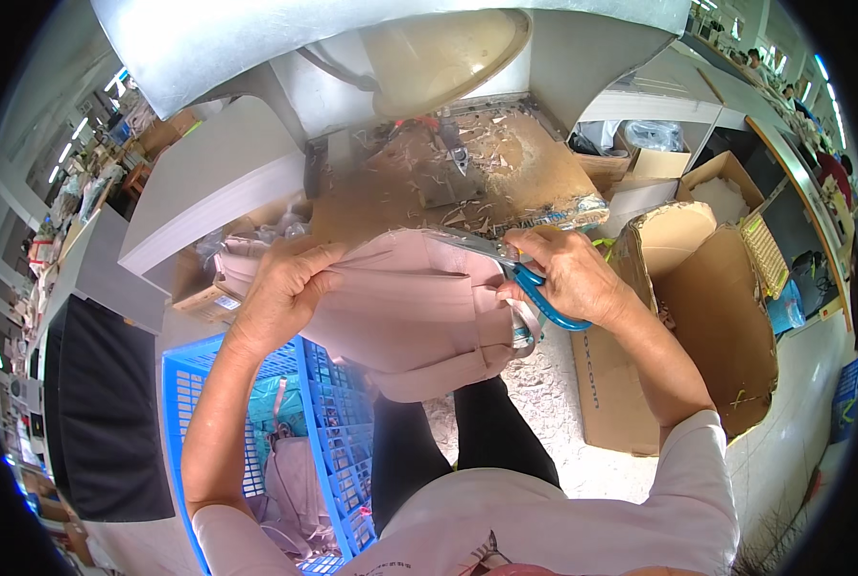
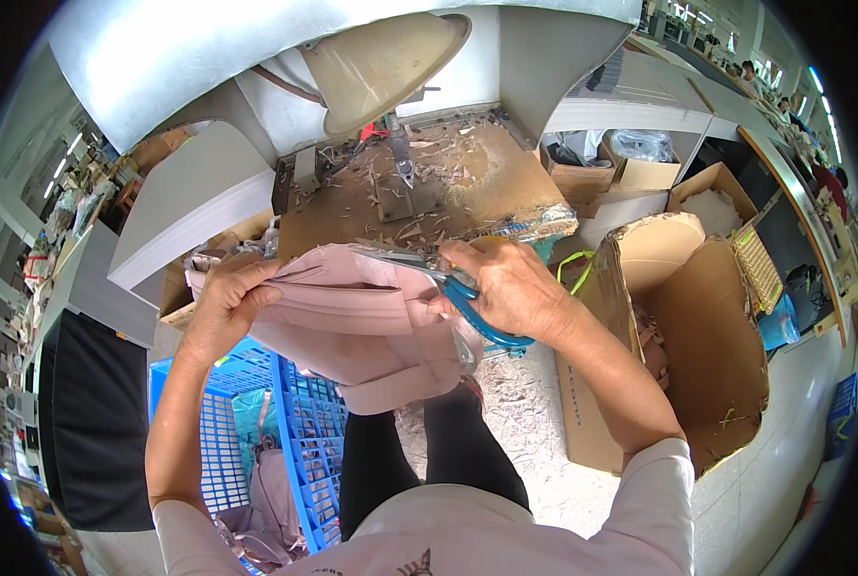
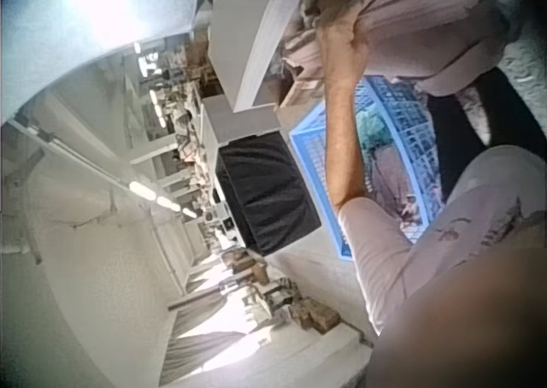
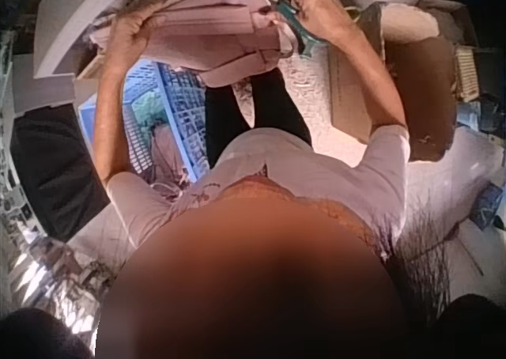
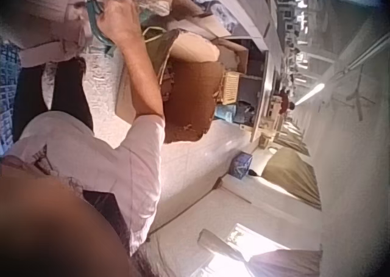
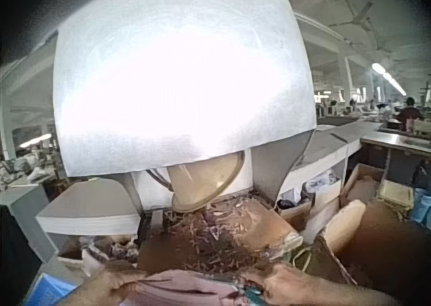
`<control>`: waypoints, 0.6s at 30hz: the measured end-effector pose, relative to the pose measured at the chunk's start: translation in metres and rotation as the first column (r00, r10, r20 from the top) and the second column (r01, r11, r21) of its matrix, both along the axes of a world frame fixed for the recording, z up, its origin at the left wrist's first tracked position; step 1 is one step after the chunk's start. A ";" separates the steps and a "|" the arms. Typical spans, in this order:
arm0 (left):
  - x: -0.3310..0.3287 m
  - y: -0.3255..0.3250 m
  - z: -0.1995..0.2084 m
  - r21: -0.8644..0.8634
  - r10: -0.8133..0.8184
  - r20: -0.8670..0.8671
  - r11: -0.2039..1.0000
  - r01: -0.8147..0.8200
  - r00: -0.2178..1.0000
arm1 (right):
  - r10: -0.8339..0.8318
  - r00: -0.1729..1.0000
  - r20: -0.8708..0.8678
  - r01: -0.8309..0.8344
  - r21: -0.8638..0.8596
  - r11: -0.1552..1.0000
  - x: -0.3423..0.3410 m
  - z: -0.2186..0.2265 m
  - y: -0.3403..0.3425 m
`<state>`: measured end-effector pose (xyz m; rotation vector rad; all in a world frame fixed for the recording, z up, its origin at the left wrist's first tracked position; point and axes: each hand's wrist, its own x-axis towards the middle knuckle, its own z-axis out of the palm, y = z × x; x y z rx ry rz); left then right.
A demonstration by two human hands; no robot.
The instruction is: Trim excess material and loose threads from a backpack using a pair of scissors.
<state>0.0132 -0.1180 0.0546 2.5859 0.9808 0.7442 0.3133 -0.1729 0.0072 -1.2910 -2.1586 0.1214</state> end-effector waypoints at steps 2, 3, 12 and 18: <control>-0.001 0.001 0.000 0.030 -0.011 -0.007 0.999 0.011 1.000 | -0.003 1.000 0.004 0.003 0.015 1.000 0.000 -0.003 0.001; -0.001 0.001 0.000 0.022 -0.012 -0.002 1.000 0.012 1.000 | 0.002 1.000 0.010 -0.003 0.045 0.999 0.000 -0.004 0.002; -0.004 0.003 -0.001 -0.001 0.012 -0.004 1.000 -0.012 1.000 | -0.019 0.995 -0.101 0.008 -0.106 0.994 -0.004 -0.011 0.004; -0.010 0.004 -0.001 -0.076 0.046 0.001 0.996 -0.046 0.999 | -0.039 0.967 -0.251 0.002 -0.146 0.989 0.002 -0.007 -0.001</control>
